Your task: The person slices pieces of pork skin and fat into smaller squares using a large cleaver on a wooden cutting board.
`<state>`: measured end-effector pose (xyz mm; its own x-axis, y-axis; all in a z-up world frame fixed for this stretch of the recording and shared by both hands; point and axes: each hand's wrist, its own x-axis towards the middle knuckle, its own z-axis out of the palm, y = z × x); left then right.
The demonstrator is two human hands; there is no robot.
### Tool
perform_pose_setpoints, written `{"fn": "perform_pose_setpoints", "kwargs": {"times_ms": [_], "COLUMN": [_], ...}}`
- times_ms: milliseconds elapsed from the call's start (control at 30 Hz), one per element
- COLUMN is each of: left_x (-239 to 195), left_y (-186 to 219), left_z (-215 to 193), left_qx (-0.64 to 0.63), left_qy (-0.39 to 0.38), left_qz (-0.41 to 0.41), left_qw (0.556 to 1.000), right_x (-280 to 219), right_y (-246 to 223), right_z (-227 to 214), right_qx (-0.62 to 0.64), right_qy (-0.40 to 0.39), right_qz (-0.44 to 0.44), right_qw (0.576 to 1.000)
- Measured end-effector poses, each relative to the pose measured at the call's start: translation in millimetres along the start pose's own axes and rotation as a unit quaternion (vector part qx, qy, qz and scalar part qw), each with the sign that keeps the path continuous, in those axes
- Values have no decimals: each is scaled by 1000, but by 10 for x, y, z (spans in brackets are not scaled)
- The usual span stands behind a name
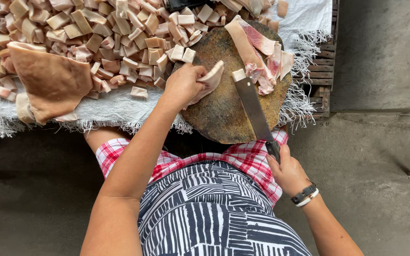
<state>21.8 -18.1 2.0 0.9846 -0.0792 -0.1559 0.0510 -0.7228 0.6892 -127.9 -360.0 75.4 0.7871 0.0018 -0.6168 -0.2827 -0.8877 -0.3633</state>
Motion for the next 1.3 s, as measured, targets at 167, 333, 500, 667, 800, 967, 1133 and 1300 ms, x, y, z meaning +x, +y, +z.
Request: {"fn": "perform_pose_setpoints", "kwargs": {"times_ms": [167,333,500,667,800,967,1133,1300], "left_x": [30,134,45,-73,-103,30,146,2], "left_y": [178,405,262,128,115,312,397,493], "left_z": [1,119,3,-170,-208,-22,357,544], "left_qx": [-32,113,64,3,-8,51,129,192], "left_qy": [-103,-22,50,148,127,-15,-2,-56], "left_qz": [17,-19,-54,-25,-23,-65,-32,50], "left_qw": [994,993,995,989,992,996,991,979], "right_x": [134,198,18,35,364,522,385,371], "right_y": [-143,-401,-553,-562,-503,-370,-375,-502], "right_z": [-23,-83,-278,-232,27,27,2,12], "right_qx": [93,26,111,140,-17,-99,-82,-92], "right_qy": [52,151,220,282,115,30,26,-16], "right_qz": [-37,-108,-208,-319,-197,-95,-113,-55], "right_qw": [994,982,947,894,974,990,990,994]}}
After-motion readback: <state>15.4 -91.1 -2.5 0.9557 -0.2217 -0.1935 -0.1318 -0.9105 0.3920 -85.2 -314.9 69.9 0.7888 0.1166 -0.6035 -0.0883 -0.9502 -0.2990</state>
